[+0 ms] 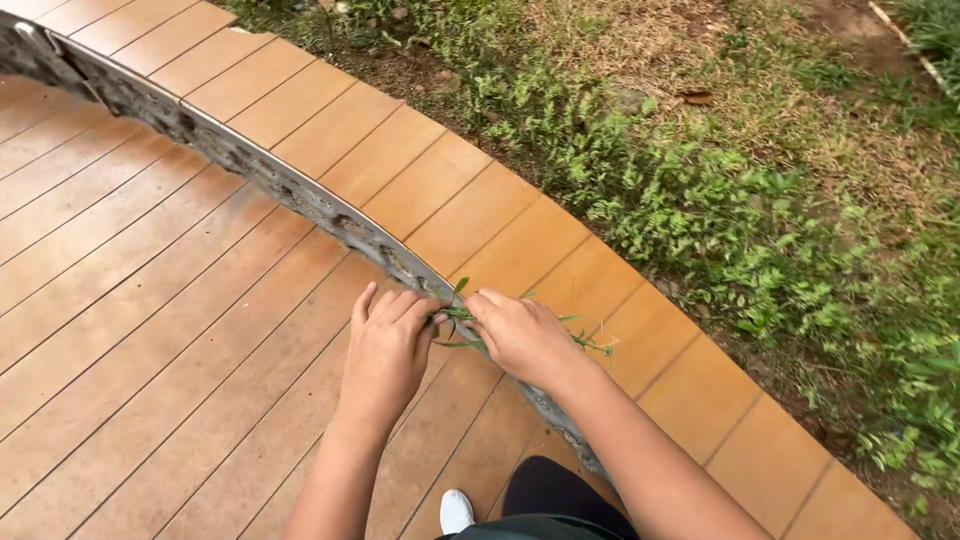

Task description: Manually pulling weeds and stray plants from the garden bed along a wooden bench.

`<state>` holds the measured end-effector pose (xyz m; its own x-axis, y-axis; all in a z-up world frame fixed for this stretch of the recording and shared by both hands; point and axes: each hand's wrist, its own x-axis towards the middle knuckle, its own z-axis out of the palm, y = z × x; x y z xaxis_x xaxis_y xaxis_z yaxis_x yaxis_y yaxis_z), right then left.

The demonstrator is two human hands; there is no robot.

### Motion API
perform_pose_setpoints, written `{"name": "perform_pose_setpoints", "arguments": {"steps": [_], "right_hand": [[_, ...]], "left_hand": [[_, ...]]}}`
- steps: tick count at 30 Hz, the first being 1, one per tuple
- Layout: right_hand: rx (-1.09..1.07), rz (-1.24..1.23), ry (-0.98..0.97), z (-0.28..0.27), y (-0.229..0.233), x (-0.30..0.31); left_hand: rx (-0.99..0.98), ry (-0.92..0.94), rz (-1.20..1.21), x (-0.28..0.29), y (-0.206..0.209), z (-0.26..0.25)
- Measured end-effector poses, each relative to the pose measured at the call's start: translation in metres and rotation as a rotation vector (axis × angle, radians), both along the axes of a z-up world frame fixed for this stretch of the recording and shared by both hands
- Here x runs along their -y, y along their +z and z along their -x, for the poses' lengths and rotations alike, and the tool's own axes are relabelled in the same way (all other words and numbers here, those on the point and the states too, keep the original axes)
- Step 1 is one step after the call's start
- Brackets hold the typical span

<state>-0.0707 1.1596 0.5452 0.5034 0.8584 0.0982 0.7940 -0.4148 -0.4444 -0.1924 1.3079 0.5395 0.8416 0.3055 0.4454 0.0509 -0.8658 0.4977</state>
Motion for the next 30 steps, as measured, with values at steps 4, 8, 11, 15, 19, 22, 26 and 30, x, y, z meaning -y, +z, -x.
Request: {"name": "perform_pose_setpoints", "arguments": {"steps": [4,8,11,15,19,22,26,30], "right_hand": [[0.033,-0.042,0.056,-0.012,-0.011,-0.046],[0.162,-0.187,0.146,-0.04,-0.018,-0.088],[0.208,-0.262,0.223,-0.07,-0.03,-0.13],[0.193,-0.33,0.287,-0.116,-0.046,-0.186],[0.186,-0.361,0.297,-0.171,-0.048,-0.249],[0.191,-0.353,0.27,-0.209,-0.046,-0.277],[0.164,-0.327,0.223,-0.248,-0.047,-0.306],[0.208,-0.324,0.121,-0.273,-0.045,-0.317]], "left_hand": [[0.009,0.064,-0.016,-0.042,-0.019,-0.006],[0.001,0.136,0.136,-0.078,-0.041,-0.027],[-0.031,0.175,0.248,-0.116,-0.052,-0.05],[-0.123,0.181,0.264,-0.173,-0.053,-0.09],[-0.063,0.123,0.167,-0.226,-0.03,-0.14],[-0.085,0.115,0.076,-0.259,-0.032,-0.182],[-0.114,0.153,0.036,-0.295,-0.034,-0.233],[-0.092,0.107,0.072,-0.318,-0.042,-0.275]]}}
